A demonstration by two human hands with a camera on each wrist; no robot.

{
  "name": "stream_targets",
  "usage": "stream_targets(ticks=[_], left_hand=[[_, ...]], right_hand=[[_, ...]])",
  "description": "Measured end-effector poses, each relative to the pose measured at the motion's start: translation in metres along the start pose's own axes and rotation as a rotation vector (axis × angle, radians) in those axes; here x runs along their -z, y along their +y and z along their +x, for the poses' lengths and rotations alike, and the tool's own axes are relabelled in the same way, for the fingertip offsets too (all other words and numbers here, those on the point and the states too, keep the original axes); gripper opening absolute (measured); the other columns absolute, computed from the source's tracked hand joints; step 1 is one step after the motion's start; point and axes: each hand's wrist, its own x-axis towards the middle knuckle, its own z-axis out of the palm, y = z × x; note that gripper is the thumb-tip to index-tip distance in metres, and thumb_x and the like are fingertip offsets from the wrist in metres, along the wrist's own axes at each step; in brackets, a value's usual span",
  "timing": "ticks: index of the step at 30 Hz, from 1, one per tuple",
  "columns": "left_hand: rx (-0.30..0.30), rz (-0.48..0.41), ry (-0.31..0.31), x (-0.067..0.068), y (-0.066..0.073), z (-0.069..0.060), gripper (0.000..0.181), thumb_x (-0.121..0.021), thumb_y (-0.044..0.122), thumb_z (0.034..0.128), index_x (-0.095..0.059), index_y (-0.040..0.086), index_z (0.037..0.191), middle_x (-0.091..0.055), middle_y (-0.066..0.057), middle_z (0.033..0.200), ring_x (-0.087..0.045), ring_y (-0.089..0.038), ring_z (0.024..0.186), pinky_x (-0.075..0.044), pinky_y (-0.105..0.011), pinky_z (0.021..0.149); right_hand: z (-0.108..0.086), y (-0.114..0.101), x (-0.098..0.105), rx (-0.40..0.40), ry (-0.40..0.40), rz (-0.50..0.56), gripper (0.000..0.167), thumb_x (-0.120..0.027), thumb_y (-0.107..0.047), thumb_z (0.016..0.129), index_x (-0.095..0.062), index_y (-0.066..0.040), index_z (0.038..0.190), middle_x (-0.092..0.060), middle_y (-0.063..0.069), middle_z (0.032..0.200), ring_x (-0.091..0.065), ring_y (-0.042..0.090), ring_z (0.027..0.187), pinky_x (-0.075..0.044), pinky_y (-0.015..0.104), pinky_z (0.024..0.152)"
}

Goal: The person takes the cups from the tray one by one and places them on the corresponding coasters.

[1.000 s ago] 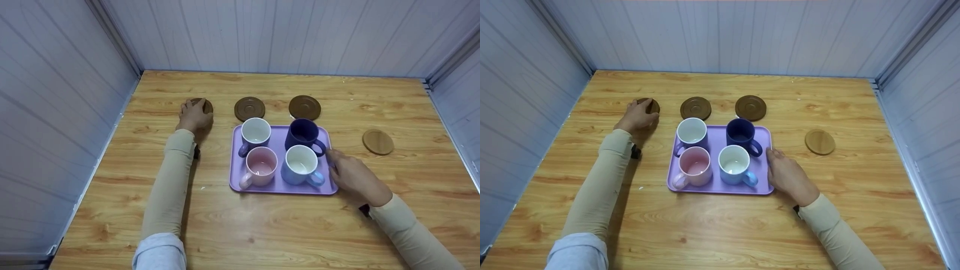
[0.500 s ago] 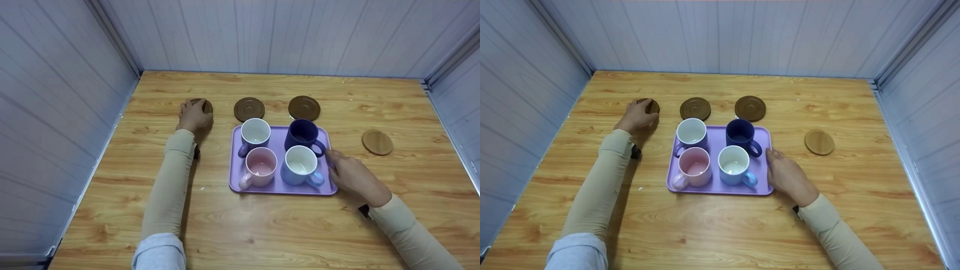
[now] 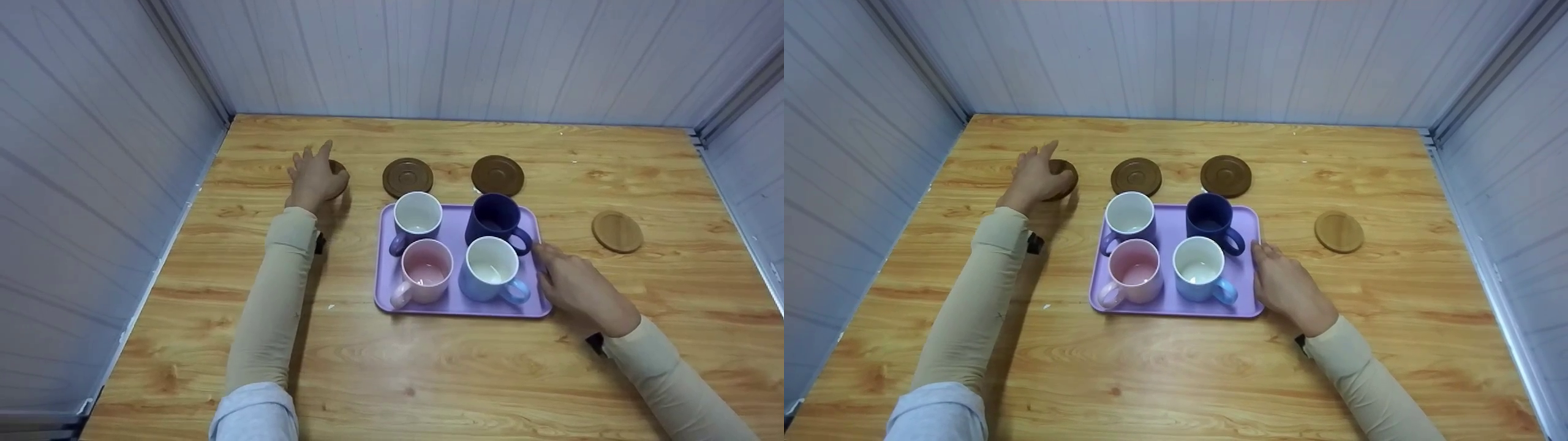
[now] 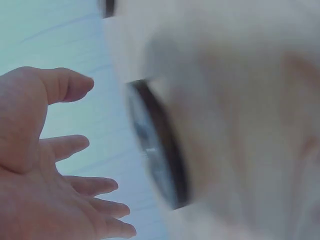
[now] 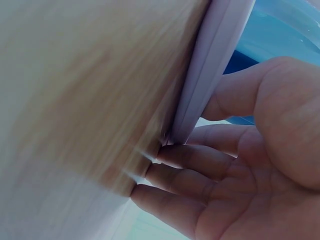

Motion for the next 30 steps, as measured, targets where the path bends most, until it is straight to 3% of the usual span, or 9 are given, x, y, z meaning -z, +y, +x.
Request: stream_targets(ticks=[3, 6, 8, 10, 13, 16, 18, 23, 30], left_hand=[[-0.049, -0.040, 0.074, 0.007, 0.013, -0.008, 0.071, -0.055, 0.025, 0.0975, -0.032, 0.016, 0.164, -0.032, -0.024, 0.164, -0.026, -0.045, 0.151, -0.015, -0.062, 0.123], [-0.081, -0.118, 0.119, 0.011, 0.026, -0.023, 0.065, -0.057, 0.022, 0.0981, -0.039, 0.014, 0.161, -0.048, -0.017, 0.152, -0.051, -0.032, 0.124, -0.038, -0.049, 0.111], [-0.105, -0.159, 0.132, 0.014, 0.033, -0.034, 0.062, -0.056, 0.019, 0.0987, -0.042, 0.011, 0.159, -0.057, -0.016, 0.139, -0.057, -0.028, 0.104, -0.047, -0.043, 0.098], [-0.114, -0.175, 0.135, 0.015, 0.039, -0.046, 0.059, -0.056, 0.019, 0.0990, -0.045, 0.010, 0.157, -0.061, -0.014, 0.128, -0.057, -0.025, 0.096, -0.049, -0.042, 0.090], [-0.130, -0.165, 0.127, 0.015, 0.045, -0.066, 0.058, -0.055, 0.019, 0.0990, -0.047, 0.007, 0.155, -0.062, -0.016, 0.130, -0.059, -0.026, 0.107, -0.048, -0.044, 0.098], [-0.149, -0.134, 0.105, 0.012, 0.048, -0.085, 0.057, -0.055, 0.018, 0.0987, -0.047, 0.004, 0.154, -0.055, -0.020, 0.146, -0.053, -0.031, 0.130, -0.043, -0.049, 0.110], [-0.180, -0.106, 0.090, 0.008, 0.049, -0.096, 0.057, -0.056, 0.016, 0.0986, -0.048, 0.002, 0.153, -0.052, -0.023, 0.150, -0.051, -0.036, 0.137, -0.041, -0.051, 0.113], [-0.222, -0.019, 0.077, -0.009, 0.049, -0.118, 0.053, -0.061, 0.015, 0.0972, -0.054, 0.001, 0.148, -0.055, -0.025, 0.145, -0.053, -0.042, 0.134, -0.041, -0.052, 0.114], [-0.192, 0.005, -0.004, -0.030, 0.049, -0.141, 0.050, -0.062, 0.018, 0.0991, -0.056, 0.006, 0.148, -0.056, -0.024, 0.145, -0.054, -0.042, 0.133, -0.043, -0.054, 0.112]], right_hand=[[0.000, 0.000, -0.001, 0.012, 0.011, 0.002, 0.041, -0.059, -0.003, 0.095, -0.059, 0.006, 0.135, -0.066, 0.025, 0.130, -0.071, 0.047, 0.100, -0.056, 0.061, 0.084], [0.000, 0.000, -0.001, 0.019, 0.011, 0.005, 0.045, -0.060, -0.002, 0.094, -0.058, 0.007, 0.138, -0.064, 0.027, 0.134, -0.070, 0.049, 0.103, -0.056, 0.062, 0.086], [0.000, 0.000, 0.000, 0.011, 0.003, 0.006, 0.045, -0.059, -0.003, 0.094, -0.058, 0.007, 0.138, -0.064, 0.026, 0.135, -0.070, 0.048, 0.103, -0.056, 0.062, 0.087], [0.000, 0.001, 0.000, 0.002, -0.003, 0.006, 0.045, -0.059, -0.004, 0.095, -0.057, 0.006, 0.139, -0.064, 0.026, 0.135, -0.069, 0.048, 0.105, -0.055, 0.062, 0.088], [-0.001, 0.001, -0.001, -0.001, -0.005, 0.009, 0.044, -0.059, -0.004, 0.095, -0.058, 0.007, 0.138, -0.064, 0.026, 0.135, -0.069, 0.047, 0.108, -0.055, 0.062, 0.089], [-0.001, 0.001, -0.002, 0.011, 0.006, 0.014, 0.043, -0.059, -0.003, 0.095, -0.059, 0.007, 0.136, -0.065, 0.026, 0.133, -0.069, 0.047, 0.107, -0.056, 0.061, 0.088], [-0.001, 0.001, -0.002, 0.018, 0.013, 0.019, 0.041, -0.059, -0.002, 0.094, -0.059, 0.008, 0.135, -0.066, 0.027, 0.130, -0.070, 0.047, 0.105, -0.056, 0.061, 0.087], [-0.001, 0.001, -0.002, 0.020, 0.007, 0.025, 0.040, -0.058, -0.002, 0.095, -0.059, 0.009, 0.134, -0.066, 0.028, 0.129, -0.068, 0.047, 0.110, -0.055, 0.060, 0.091], [-0.001, 0.001, -0.001, -0.004, -0.014, 0.022, 0.039, -0.057, -0.004, 0.098, -0.059, 0.007, 0.135, -0.066, 0.025, 0.131, -0.068, 0.046, 0.110, -0.055, 0.061, 0.091]])
